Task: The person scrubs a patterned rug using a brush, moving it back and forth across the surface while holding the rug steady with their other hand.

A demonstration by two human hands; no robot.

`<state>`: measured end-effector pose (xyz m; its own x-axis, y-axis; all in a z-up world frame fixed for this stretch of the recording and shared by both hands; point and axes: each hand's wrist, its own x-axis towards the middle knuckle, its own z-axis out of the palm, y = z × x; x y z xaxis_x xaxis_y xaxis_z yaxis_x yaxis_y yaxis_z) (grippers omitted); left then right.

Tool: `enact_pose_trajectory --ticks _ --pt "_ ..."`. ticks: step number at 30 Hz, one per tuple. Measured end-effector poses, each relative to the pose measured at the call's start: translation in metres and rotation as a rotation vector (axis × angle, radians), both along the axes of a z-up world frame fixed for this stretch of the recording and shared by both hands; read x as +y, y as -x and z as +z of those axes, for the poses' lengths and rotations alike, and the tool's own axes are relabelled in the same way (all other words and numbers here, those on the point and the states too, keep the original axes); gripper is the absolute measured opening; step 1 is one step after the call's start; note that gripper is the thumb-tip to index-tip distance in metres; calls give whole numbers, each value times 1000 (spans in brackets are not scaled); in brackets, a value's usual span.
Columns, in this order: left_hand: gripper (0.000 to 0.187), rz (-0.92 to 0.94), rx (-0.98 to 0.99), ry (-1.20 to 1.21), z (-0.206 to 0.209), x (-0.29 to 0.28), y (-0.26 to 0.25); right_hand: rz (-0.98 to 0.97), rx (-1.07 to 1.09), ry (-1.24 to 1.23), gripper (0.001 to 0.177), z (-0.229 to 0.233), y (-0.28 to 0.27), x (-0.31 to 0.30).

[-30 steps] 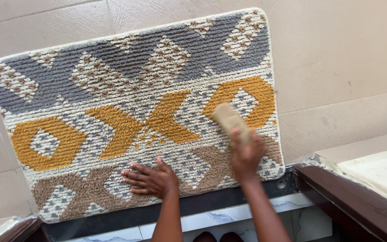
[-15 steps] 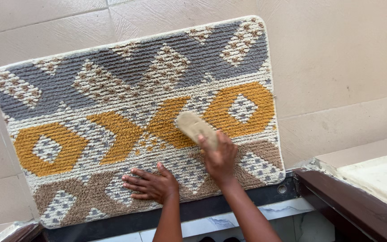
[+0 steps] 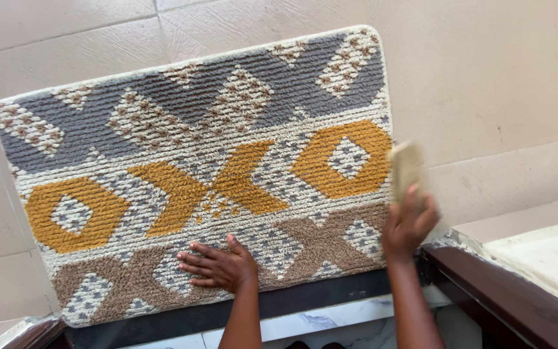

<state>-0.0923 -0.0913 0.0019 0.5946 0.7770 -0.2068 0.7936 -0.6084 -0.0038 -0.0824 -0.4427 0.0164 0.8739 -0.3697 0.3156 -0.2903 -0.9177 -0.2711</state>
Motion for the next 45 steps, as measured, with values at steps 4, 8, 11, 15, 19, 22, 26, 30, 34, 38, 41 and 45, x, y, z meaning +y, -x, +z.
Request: enact_pose_trajectory --ticks 4,8,11,15,19,22,26,30,34,38,41,45 --pt "95 -29 12 -34 1 1 0 191 76 92 56 2 18 26" --pt "94 -23 -33 -13 1 1 3 169 108 31 60 1 12 22" --pt "94 -9 -31 -20 -3 1 0 178 97 39 61 0 11 22" --pt "95 -21 -27 -48 -6 2 3 159 134 58 63 -6 12 20" --pt "94 -28 -43 -45 -4 0 2 148 148 71 64 -9 13 20" --pt "94 -21 -49 -45 -4 0 3 142 152 81 65 -10 13 20" --pt "93 -23 -53 -47 -3 -1 3 146 139 66 67 -9 13 20" --pt "93 -33 -44 -62 -1 -1 1 151 154 65 71 -5 12 22" --pt "93 -44 -77 -53 -1 -1 3 166 138 67 73 -6 11 22" --pt "94 -34 -52 -46 -3 1 2 166 149 86 75 -7 10 20" --pt "94 -51 -54 -65 -13 1 -4 186 155 113 76 -10 14 19" --pt "94 -46 -35 -38 -8 0 4 169 170 123 77 -12 13 20"
